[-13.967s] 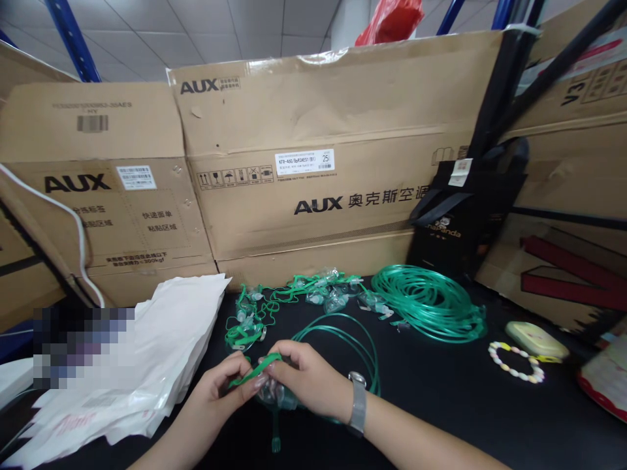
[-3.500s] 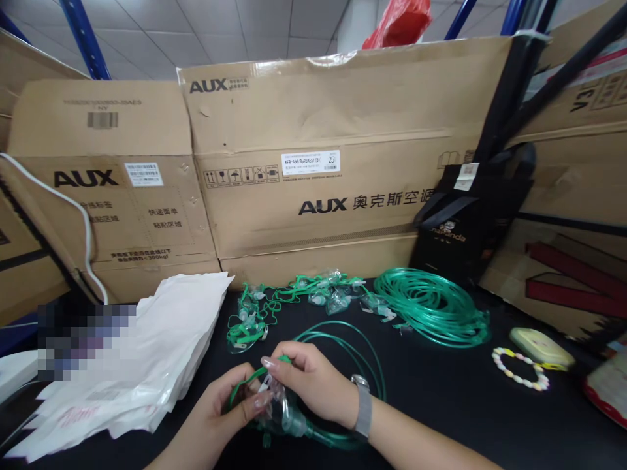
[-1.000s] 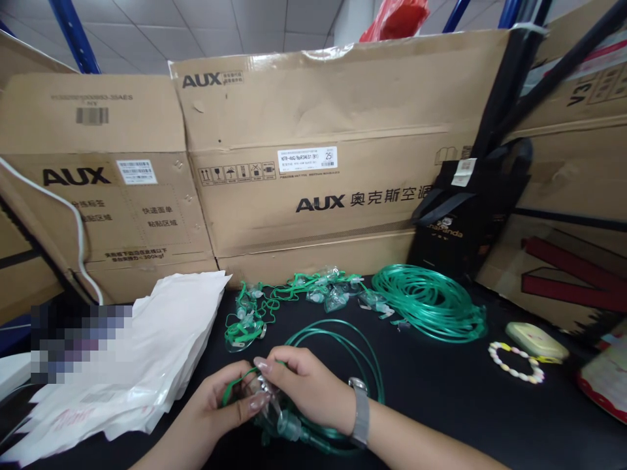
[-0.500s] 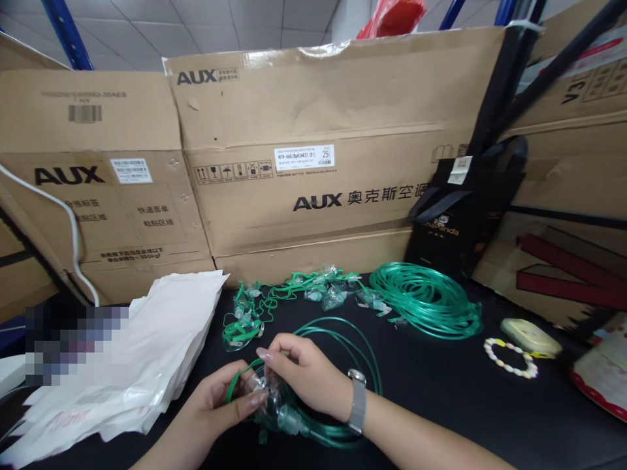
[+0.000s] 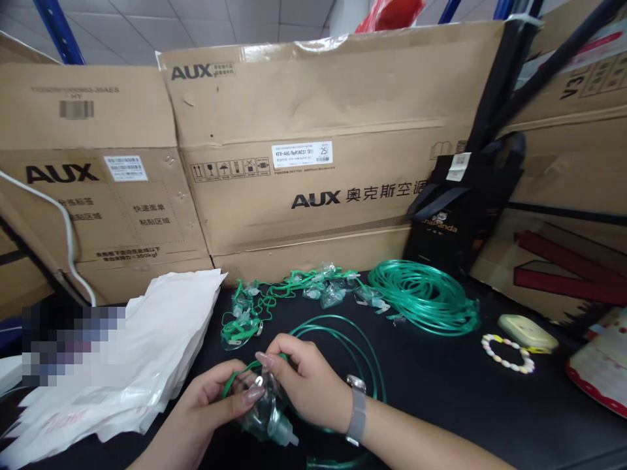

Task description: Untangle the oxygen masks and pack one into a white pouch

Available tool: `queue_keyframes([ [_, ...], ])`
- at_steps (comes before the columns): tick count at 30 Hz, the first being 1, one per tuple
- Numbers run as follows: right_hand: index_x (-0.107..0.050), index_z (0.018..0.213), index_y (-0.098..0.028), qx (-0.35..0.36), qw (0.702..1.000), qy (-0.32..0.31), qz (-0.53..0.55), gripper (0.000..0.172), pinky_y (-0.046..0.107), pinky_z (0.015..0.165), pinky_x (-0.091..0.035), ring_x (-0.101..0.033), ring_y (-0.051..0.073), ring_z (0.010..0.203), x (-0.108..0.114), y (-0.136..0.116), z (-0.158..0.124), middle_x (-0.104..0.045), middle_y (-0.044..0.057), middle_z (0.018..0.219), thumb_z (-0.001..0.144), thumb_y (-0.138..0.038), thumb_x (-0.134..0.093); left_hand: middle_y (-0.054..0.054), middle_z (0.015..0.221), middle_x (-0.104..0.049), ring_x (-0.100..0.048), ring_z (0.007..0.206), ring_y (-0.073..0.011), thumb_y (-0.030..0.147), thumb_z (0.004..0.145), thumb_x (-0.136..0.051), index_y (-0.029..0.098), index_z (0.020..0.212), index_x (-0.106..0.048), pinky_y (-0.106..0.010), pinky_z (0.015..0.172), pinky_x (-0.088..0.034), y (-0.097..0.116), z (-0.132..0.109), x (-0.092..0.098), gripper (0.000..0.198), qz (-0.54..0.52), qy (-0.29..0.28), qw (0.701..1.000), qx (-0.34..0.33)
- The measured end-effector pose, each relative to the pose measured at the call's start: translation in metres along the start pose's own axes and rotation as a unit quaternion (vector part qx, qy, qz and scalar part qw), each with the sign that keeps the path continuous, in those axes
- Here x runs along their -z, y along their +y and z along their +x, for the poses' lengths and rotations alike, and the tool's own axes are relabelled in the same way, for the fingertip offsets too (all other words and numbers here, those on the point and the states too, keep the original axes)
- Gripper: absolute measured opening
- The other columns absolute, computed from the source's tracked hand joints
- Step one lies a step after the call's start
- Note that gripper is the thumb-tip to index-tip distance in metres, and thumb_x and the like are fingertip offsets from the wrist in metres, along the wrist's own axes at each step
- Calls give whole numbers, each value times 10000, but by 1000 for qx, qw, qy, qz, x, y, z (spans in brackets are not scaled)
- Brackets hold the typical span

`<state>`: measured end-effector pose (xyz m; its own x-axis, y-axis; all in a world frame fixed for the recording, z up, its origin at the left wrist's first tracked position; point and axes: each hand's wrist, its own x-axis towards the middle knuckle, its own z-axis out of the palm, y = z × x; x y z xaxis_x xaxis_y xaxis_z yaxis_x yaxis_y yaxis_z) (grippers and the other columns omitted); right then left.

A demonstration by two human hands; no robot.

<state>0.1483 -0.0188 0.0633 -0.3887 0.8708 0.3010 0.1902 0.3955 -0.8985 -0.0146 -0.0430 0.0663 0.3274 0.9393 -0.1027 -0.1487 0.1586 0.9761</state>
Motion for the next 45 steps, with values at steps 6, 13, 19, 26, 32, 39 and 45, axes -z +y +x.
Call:
queue_keyframes([
  [6, -483, 648, -178, 8, 999, 34, -38, 332, 226, 535, -339, -383, 104, 551, -3, 3, 0, -431, -36, 585, 855, -433, -440, 41, 540, -484, -418, 543, -103, 283, 621, -710, 143, 588, -595, -221, 532, -350, -2, 7, 0, 183, 13, 6, 1000, -14],
  [13, -499, 652, -180, -11, 999, 36, 21, 331, 221, 536, -347, -395, 103, 551, -2, -1, 2, -438, -39, 585, 818, -467, -493, 39, 538, -515, -445, 543, -104, 293, 619, -720, 143, 609, -614, -225, 552, -358, -9, 10, 6, 184, -5, -7, 1000, -19],
  [19, -516, 649, -176, -26, 997, 51, 51, 331, 224, 513, -351, -399, 101, 531, -2, -5, 0, -448, -35, 575, 796, -473, -522, 19, 544, -570, -473, 537, -110, 319, 593, -745, 134, 593, -625, -233, 561, -365, -7, 11, 7, 221, -27, -12, 999, 12],
  [26, -520, 641, -171, -31, 996, 50, 60, 352, 225, 498, -353, -405, 99, 516, 0, -5, 0, -445, -37, 561, 782, -493, -532, 21, 574, -582, -471, 553, -105, 315, 555, -774, 142, 597, -613, -225, 570, -344, -2, 13, 7, 240, -24, -8, 1000, 18],
  [32, -534, 639, -166, -26, 996, 57, 67, 342, 224, 519, -366, -422, 101, 544, 1, -6, 1, -468, -29, 586, 779, -478, -544, 18, 616, -587, -469, 588, -105, 310, 568, -768, 147, 634, -612, -221, 596, -349, 1, 11, 6, 236, -27, -19, 999, 26],
  [39, -536, 654, -167, -48, 991, 52, 109, 347, 213, 463, -350, -409, 84, 470, 0, -6, 1, -467, -40, 533, 767, -495, -552, 34, 554, -554, -458, 549, -99, 269, 548, -780, 146, 590, -607, -223, 573, -358, 6, 5, 3, 216, -20, -27, 999, 26],
  [45, -545, 646, -162, -59, 989, 52, 123, 360, 211, 461, -341, -398, 79, 469, 0, -6, 1, -468, -42, 531, 749, -507, -567, 29, 549, -563, -468, 544, -96, 253, 547, -784, 143, 597, -615, -225, 573, -373, 2, 8, 5, 208, -30, -36, 998, 28],
])
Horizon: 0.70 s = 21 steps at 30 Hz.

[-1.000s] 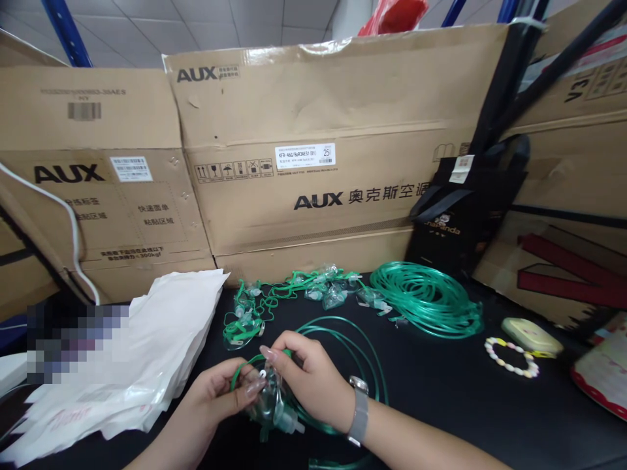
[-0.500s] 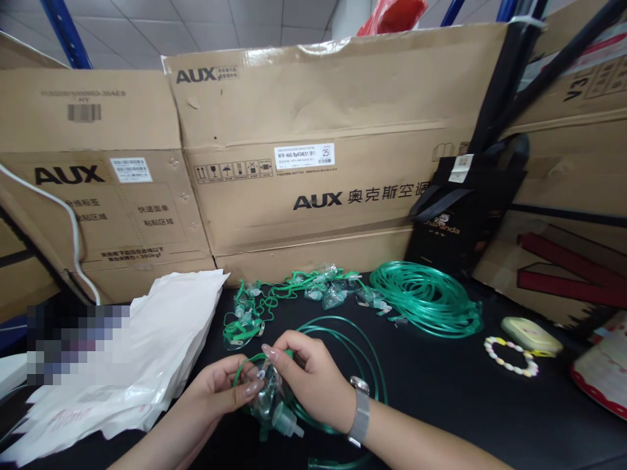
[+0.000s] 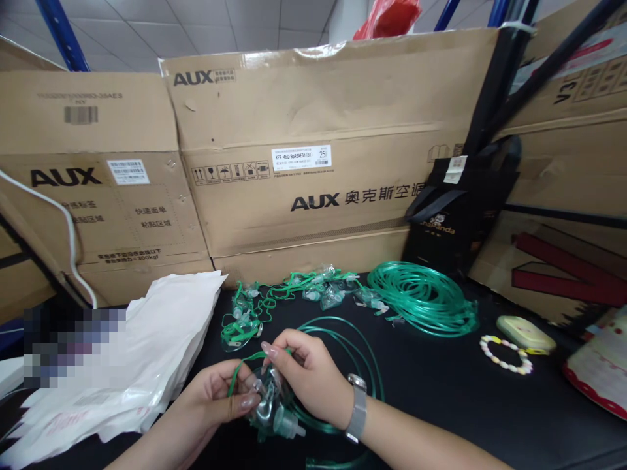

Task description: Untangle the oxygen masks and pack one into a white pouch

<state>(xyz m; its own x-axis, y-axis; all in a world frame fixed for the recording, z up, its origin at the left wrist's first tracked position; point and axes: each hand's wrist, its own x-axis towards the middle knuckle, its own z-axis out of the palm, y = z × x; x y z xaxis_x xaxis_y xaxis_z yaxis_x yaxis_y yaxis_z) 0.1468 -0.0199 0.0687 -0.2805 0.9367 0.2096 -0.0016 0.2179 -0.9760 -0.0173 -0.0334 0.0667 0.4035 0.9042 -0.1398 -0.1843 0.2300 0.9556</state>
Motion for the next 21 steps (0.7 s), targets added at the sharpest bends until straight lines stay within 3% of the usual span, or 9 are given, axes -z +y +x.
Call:
queue_keyframes([
  [21, -539, 620, -149, -31, 999, 15, 19, 378, 197, 445, -328, -382, 70, 426, 0, 4, 8, -437, -67, 446, 738, -506, -578, 7, 628, -641, -535, 605, -103, 218, 603, -755, 134, 657, -657, -221, 630, -387, 0, 0, -3, 140, -26, -29, 999, 9],
])
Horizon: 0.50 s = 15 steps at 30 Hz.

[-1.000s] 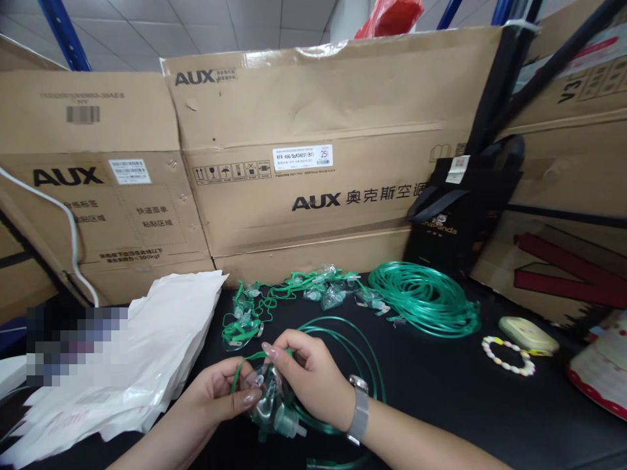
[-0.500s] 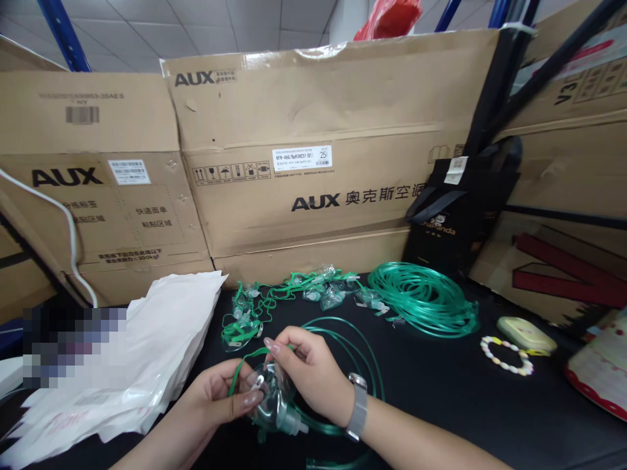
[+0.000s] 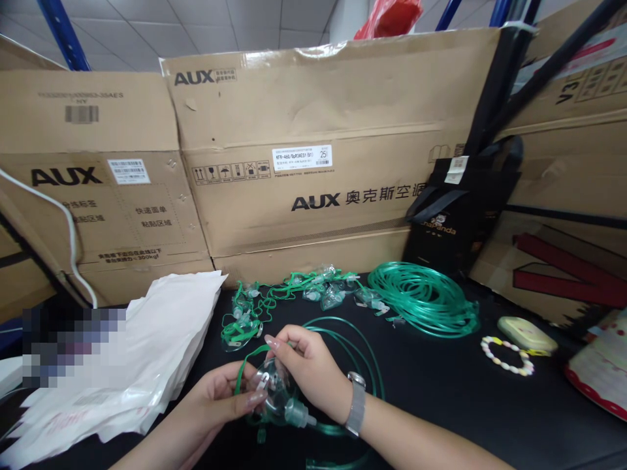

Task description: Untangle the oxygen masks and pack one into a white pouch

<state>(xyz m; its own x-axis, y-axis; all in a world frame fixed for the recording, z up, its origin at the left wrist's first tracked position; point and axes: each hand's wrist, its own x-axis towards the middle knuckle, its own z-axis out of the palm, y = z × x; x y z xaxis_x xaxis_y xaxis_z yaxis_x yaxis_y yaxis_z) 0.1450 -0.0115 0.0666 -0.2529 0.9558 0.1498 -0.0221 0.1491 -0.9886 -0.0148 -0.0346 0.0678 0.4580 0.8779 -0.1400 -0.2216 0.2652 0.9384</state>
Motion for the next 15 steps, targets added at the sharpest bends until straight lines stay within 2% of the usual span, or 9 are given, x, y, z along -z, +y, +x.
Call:
queue_keyframes([
  [10, -533, 637, -154, 2, 1000, -26, -11, 340, 202, 488, -338, -398, 78, 480, 0, 4, -1, -452, -53, 516, 771, -465, -562, 25, 592, -606, -515, 582, -92, 233, 628, -736, 130, 657, -629, -212, 609, -384, -8, 5, 4, 151, 13, 11, 1000, 3],
  [15, -500, 641, -164, 15, 998, -57, -37, 313, 215, 517, -374, -449, 93, 526, -1, 10, -2, -493, -34, 581, 796, -433, -541, 37, 527, -567, -475, 513, -86, 259, 626, -734, 144, 574, -552, -211, 549, -364, -18, 9, 8, 222, 39, 14, 999, -14],
])
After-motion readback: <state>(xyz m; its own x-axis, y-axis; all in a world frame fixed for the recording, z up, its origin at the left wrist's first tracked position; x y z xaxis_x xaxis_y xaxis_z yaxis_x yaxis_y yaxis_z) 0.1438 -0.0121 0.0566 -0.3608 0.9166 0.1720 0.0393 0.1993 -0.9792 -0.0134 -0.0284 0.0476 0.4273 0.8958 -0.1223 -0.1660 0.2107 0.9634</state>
